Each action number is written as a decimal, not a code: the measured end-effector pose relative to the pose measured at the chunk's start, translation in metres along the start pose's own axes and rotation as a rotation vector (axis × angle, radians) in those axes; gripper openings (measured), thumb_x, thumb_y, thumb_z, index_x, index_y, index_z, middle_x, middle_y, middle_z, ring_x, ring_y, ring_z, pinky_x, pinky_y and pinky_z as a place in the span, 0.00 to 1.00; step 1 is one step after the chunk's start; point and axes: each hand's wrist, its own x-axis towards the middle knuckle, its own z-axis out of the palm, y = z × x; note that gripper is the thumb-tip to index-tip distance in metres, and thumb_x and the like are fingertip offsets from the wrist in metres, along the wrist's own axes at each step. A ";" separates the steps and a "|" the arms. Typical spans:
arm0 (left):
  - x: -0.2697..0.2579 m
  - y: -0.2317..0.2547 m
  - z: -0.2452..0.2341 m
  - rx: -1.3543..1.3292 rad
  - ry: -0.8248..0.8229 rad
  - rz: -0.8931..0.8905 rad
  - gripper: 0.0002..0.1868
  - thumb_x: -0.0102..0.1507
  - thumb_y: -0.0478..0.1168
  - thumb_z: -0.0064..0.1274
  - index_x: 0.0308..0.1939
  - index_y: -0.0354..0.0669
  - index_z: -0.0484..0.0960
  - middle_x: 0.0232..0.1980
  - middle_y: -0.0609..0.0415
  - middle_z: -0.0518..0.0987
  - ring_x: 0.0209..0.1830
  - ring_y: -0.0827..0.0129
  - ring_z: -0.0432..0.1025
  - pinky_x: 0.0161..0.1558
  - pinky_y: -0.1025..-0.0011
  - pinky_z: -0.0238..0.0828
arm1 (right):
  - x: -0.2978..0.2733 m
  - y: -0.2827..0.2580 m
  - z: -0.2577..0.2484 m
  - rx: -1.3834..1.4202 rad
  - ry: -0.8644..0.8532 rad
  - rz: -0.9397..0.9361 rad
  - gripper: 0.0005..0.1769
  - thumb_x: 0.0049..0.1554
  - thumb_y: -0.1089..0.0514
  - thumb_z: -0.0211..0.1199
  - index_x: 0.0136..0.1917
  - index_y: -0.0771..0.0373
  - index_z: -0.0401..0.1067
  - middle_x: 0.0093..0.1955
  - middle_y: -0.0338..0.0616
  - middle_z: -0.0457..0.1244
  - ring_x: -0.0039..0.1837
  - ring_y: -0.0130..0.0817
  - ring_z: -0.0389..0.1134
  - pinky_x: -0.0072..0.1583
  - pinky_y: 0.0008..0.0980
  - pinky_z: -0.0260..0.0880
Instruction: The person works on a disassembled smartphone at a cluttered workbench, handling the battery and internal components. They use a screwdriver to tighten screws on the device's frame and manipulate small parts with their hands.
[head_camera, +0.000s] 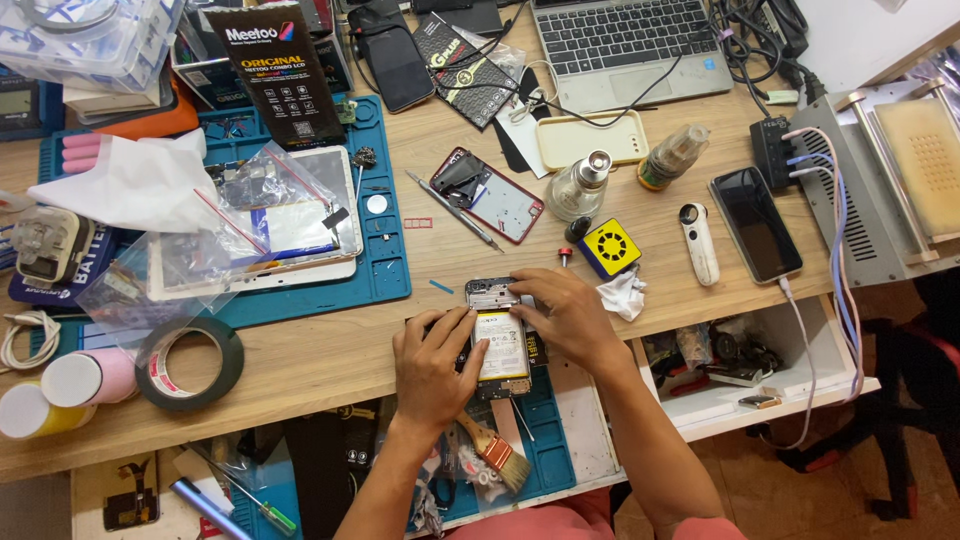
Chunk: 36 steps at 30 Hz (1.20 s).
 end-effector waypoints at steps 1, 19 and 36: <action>0.000 0.000 0.001 -0.002 -0.002 0.000 0.15 0.58 0.48 0.52 0.46 0.50 0.78 0.48 0.60 0.76 0.50 0.65 0.65 0.44 0.67 0.56 | 0.000 -0.001 -0.001 0.000 0.000 0.003 0.10 0.47 0.56 0.65 0.44 0.53 0.73 0.48 0.40 0.67 0.46 0.39 0.67 0.50 0.33 0.64; -0.001 -0.002 0.003 0.072 -0.106 -0.014 0.18 0.59 0.50 0.48 0.51 0.52 0.75 0.50 0.61 0.72 0.52 0.66 0.61 0.44 0.68 0.53 | -0.005 -0.004 0.010 -0.183 -0.036 0.002 0.08 0.51 0.56 0.59 0.46 0.53 0.72 0.51 0.40 0.64 0.49 0.40 0.66 0.52 0.34 0.64; 0.010 0.004 -0.008 0.059 -0.254 -0.073 0.18 0.59 0.51 0.46 0.50 0.53 0.75 0.54 0.58 0.71 0.55 0.64 0.61 0.47 0.65 0.53 | -0.015 -0.025 0.009 -0.352 0.077 0.125 0.08 0.52 0.52 0.57 0.47 0.48 0.73 0.48 0.39 0.61 0.43 0.37 0.64 0.45 0.32 0.66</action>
